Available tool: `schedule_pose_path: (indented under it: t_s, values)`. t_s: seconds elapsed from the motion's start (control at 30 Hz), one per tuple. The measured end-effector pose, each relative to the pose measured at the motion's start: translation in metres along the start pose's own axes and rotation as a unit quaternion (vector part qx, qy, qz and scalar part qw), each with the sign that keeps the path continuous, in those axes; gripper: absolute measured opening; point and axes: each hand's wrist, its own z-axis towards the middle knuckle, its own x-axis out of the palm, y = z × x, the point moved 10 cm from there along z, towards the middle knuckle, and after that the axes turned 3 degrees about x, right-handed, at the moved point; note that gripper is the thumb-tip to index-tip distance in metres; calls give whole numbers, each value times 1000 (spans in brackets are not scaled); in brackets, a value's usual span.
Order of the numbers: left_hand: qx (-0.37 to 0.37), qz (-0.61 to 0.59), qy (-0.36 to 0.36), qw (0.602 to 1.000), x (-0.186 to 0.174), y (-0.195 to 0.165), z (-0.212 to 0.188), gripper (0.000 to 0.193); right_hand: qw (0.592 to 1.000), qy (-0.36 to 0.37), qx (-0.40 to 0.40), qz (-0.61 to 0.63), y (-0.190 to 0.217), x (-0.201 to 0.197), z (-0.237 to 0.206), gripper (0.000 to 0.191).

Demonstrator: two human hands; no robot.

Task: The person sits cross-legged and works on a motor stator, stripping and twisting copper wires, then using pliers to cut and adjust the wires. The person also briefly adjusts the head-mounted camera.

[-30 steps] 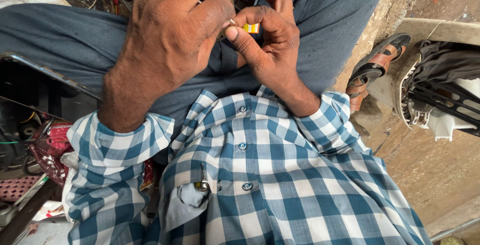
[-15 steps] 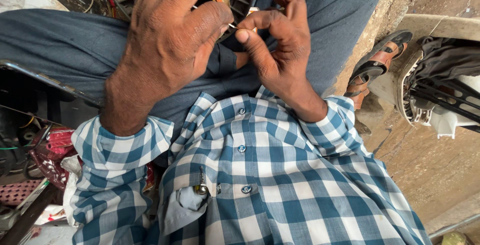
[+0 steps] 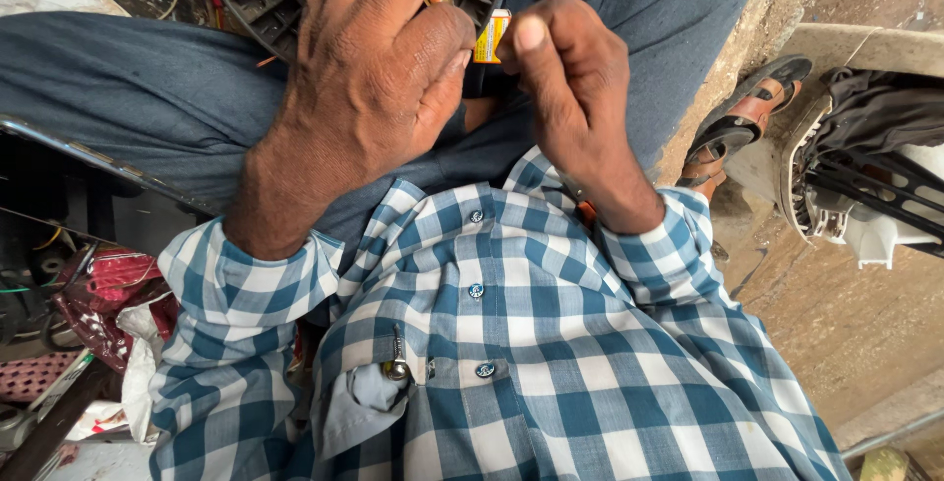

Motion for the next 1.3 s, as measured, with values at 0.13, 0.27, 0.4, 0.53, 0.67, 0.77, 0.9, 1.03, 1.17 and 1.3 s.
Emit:
schedule_pose_path:
  t_s: [0.13,0.27,0.4,0.53,0.67,0.77,0.9,1.03,1.17,1.3]
  values:
    - [15,15,1,1000,1,-3,-2,8,997,60,18,49,-9,17,3,41]
    - [23,16,-5,1000,1,-3,-3,7,997,61,-6,40,-3,19,4,37]
    - [16,-17,-7,1000,3,0,-3,8,998,12,-55,-33,16,14,0,27]
    - [21,-20,-20,999,1,0,-3,9,990,-45,-90,-98,33,10,-7,14]
    - [9,-26,-17,999,1,0,-4,10,990,-73,-90,-87,35,7,-11,6]
    - [-5,-51,-11,999,2,1,-5,8,990,-89,-85,-66,30,2,-16,5]
    - [4,-46,-24,999,0,-2,-5,8,990,-93,-92,-49,24,-3,-25,6]
    - [21,-23,-36,999,-1,-7,-5,9,982,-97,-115,-116,24,-7,-31,3]
    - [2,-64,-35,997,-3,-6,-3,7,988,-121,-83,-51,18,-23,-26,8]
    - [-16,-66,-16,998,-4,-5,-1,9,990,-34,41,129,-3,-14,-17,18]
